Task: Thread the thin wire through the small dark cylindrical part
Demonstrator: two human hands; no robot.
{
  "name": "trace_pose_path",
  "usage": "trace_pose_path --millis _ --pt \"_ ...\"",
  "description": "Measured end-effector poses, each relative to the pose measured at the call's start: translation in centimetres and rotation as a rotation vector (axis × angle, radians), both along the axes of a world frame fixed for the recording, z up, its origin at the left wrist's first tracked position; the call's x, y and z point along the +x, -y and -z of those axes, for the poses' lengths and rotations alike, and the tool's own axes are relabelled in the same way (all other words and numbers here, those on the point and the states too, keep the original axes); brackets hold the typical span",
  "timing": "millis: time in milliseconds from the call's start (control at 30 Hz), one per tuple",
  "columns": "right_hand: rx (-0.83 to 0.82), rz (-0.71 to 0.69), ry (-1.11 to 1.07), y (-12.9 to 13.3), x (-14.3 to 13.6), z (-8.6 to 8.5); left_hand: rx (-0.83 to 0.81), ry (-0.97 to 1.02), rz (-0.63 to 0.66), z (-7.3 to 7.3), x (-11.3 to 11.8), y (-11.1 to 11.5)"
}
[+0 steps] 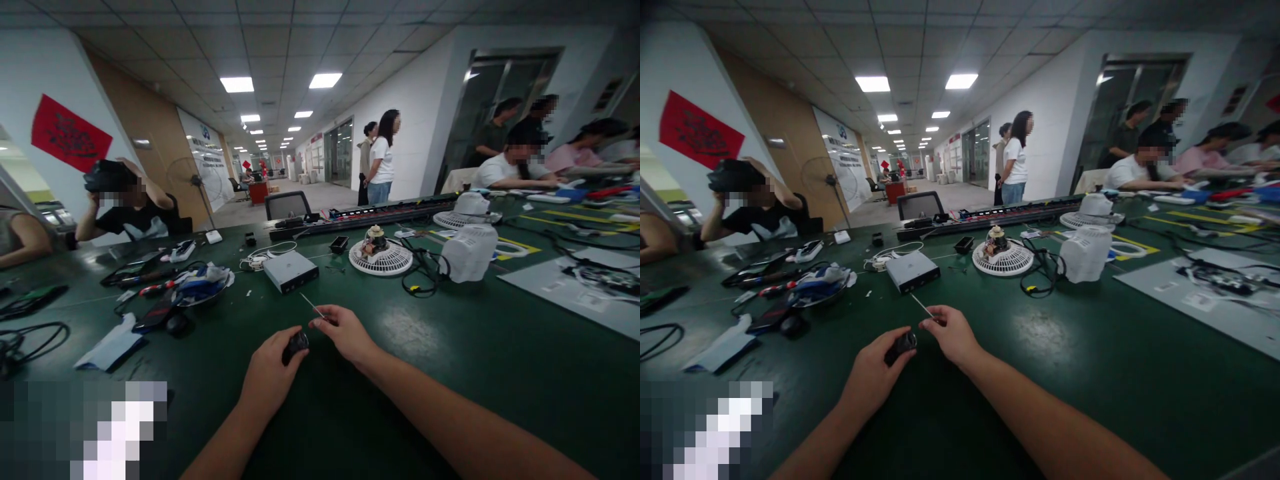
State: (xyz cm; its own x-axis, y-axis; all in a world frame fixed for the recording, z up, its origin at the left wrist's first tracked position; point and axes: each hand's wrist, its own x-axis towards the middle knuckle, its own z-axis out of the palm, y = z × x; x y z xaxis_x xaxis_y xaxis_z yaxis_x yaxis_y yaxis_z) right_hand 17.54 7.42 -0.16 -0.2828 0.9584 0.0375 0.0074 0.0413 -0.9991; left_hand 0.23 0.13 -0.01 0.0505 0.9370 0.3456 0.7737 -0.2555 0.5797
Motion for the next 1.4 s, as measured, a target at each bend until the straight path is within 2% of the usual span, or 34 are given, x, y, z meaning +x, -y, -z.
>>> trace_pose_path --millis 133,300,500,600,1000,1167,1267,1400 --pt "-0.031 -0.035 -0.023 0.2 0.3 -0.3 0.022 0.008 0.001 -0.1 0.0 0.2" --pt "0.009 0.020 0.055 0.6 0.3 -0.6 0.040 -0.005 0.017 -0.2 0.1 0.3" --pt "0.042 0.016 0.056 0.8 -0.1 -0.2 0.050 0.013 0.008 -0.2 0.0 0.5" --pt "0.043 -0.039 0.079 0.9 -0.4 0.1 0.066 0.029 -0.008 -0.2 0.1 0.5" --pt "0.109 -0.106 0.204 1.4 -0.4 0.4 0.060 -0.007 0.067 -0.5 0.0 0.5" --pt "0.169 -0.160 0.383 1.2 -0.1 -0.2 0.053 -0.051 0.088 -0.5 -0.4 0.3" --pt "0.159 -0.140 0.407 1.4 0.1 -0.6 0.050 -0.055 0.134 -0.7 -0.4 0.4" --pt "0.185 -0.126 0.363 1.4 0.6 -0.6 0.051 0.049 0.160 -0.9 -0.2 0.9"
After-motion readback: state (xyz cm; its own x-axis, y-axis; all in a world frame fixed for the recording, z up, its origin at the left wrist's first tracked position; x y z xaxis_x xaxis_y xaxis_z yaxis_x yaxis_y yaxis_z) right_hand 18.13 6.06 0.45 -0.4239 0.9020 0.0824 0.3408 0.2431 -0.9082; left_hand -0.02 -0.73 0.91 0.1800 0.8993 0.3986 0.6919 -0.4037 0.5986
